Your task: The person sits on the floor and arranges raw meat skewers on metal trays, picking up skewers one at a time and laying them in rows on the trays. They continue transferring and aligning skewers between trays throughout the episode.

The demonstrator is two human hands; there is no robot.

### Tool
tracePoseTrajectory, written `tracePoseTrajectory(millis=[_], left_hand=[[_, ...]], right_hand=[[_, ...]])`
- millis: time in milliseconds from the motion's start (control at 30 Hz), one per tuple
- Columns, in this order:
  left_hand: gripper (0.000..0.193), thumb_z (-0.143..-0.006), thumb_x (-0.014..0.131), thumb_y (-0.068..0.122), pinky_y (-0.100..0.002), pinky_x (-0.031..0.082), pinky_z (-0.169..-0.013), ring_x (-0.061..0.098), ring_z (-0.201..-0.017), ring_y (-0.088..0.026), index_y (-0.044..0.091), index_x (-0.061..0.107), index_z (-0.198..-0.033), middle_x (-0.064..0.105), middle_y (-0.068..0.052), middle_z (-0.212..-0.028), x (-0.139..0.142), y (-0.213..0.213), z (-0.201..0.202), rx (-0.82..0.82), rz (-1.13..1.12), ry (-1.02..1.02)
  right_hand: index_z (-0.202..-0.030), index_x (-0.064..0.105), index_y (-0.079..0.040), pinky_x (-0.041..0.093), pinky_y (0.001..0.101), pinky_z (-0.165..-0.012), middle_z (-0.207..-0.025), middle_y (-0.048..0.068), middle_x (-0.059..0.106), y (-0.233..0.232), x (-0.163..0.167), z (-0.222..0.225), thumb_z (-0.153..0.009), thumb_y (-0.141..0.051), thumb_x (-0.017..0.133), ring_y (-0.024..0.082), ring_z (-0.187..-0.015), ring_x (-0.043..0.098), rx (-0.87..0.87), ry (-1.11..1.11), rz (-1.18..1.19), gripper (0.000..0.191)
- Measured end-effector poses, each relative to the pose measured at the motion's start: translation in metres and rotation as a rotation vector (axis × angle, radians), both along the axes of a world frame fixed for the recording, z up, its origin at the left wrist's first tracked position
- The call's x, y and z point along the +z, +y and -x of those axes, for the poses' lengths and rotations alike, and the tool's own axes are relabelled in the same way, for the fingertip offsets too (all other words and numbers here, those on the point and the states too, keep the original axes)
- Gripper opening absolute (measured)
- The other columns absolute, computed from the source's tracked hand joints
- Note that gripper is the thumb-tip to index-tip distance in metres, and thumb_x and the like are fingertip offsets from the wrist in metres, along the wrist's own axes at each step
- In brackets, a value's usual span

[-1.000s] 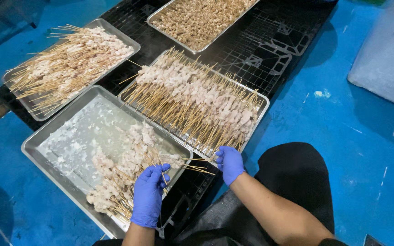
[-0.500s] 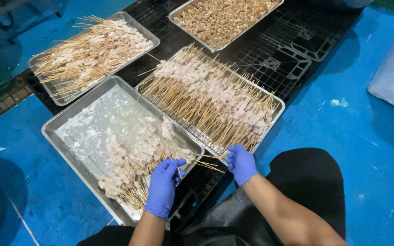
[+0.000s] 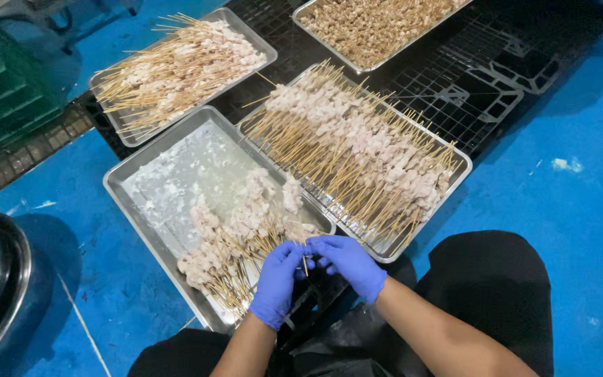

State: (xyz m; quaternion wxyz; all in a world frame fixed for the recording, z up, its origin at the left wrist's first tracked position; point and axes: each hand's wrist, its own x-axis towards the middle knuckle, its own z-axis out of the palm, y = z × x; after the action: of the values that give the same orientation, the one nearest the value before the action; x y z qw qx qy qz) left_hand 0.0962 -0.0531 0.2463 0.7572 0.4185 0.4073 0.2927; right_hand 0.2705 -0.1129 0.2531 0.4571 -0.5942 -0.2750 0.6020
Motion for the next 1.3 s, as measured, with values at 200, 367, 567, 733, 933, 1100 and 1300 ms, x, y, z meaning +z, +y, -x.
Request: tracePoseTrajectory(millis=[200,367,567,733,933,1100,1300], left_hand=[[0.018,-0.1,0.06,0.018,-0.023,0.044,-0.064,0.056,-0.071,-0.008,0.005,0.07,-0.094,0.069,-0.002,-0.082,-0.007,-0.003,0.009,-0.102,-0.228,0.055],[0.02,-0.1,0.061,0.019,-0.023,0.046,-0.067,0.059,-0.076,-0.009,0.003,0.07,-0.095,0.071,-0.003,-0.088,0.01,0.001,0.017,-0.062,-0.288,0.125],[0.025,-0.1,0.055,0.024,-0.024,0.05,-0.068,0.069,-0.081,-0.012,0.005,0.071,-0.103,0.075,-0.006,-0.094,0.053,0.006,0.038,0.016,-0.23,0.109],[0.026,-0.102,0.048,0.028,-0.025,0.048,-0.054,0.072,-0.067,-0.016,0.005,0.06,-0.1,0.074,-0.008,-0.086,0.074,0.005,0.03,-0.057,-0.094,0.138],[0.023,-0.103,0.048,0.027,-0.023,0.035,-0.041,0.056,-0.044,-0.015,0.007,0.06,-0.101,0.065,-0.006,-0.074,0.075,0.006,-0.016,-0.264,-0.119,0.237],[0.021,-0.103,0.049,0.021,-0.025,0.038,-0.041,0.048,-0.044,-0.012,0.004,0.061,-0.098,0.063,-0.006,-0.072,0.047,0.024,-0.076,-0.418,-0.221,0.241],[0.02,-0.101,0.054,0.018,-0.026,0.044,-0.045,0.055,-0.052,-0.012,0.003,0.063,-0.093,0.065,-0.007,-0.073,-0.014,0.048,-0.145,-0.437,-0.26,0.28]], right_hand=[[-0.095,0.072,0.0,0.046,0.025,-0.061,-0.078,0.002,0.069,0.019,-0.017,0.019,-0.098,-0.023,0.069,0.011,-0.065,0.061,-0.012,0.153,-0.22,0.023],[-0.099,0.08,-0.006,0.05,0.0224,-0.063,-0.079,-0.001,0.075,0.02,-0.024,0.008,-0.092,-0.02,0.07,0.005,-0.07,0.061,-0.081,-0.307,-0.282,0.018],[-0.099,0.081,-0.003,0.042,0.0237,-0.056,-0.073,0.002,0.066,0.016,-0.004,-0.015,-0.092,-0.019,0.072,0.008,-0.062,0.054,-0.179,0.008,0.014,0.02],[-0.107,0.077,-0.003,0.044,0.022,-0.056,-0.076,-0.001,0.062,-0.004,0.001,-0.027,-0.095,-0.018,0.067,0.006,-0.062,0.054,-0.481,0.169,-0.137,0.022],[-0.109,0.075,-0.005,0.037,0.022,-0.05,-0.074,-0.002,0.059,0.003,-0.042,-0.067,-0.096,-0.014,0.062,0.006,-0.057,0.048,-0.872,0.268,-0.231,0.02],[-0.105,0.075,-0.006,0.035,0.0259,-0.046,-0.072,0.0,0.059,0.016,-0.092,-0.082,-0.095,-0.014,0.063,0.01,-0.054,0.049,-0.979,0.301,-0.116,0.017],[-0.095,0.061,-0.014,0.039,0.0299,-0.046,-0.073,0.002,0.061,0.011,-0.094,-0.073,-0.097,-0.027,0.06,0.014,-0.054,0.053,-0.953,0.47,0.102,0.013]])
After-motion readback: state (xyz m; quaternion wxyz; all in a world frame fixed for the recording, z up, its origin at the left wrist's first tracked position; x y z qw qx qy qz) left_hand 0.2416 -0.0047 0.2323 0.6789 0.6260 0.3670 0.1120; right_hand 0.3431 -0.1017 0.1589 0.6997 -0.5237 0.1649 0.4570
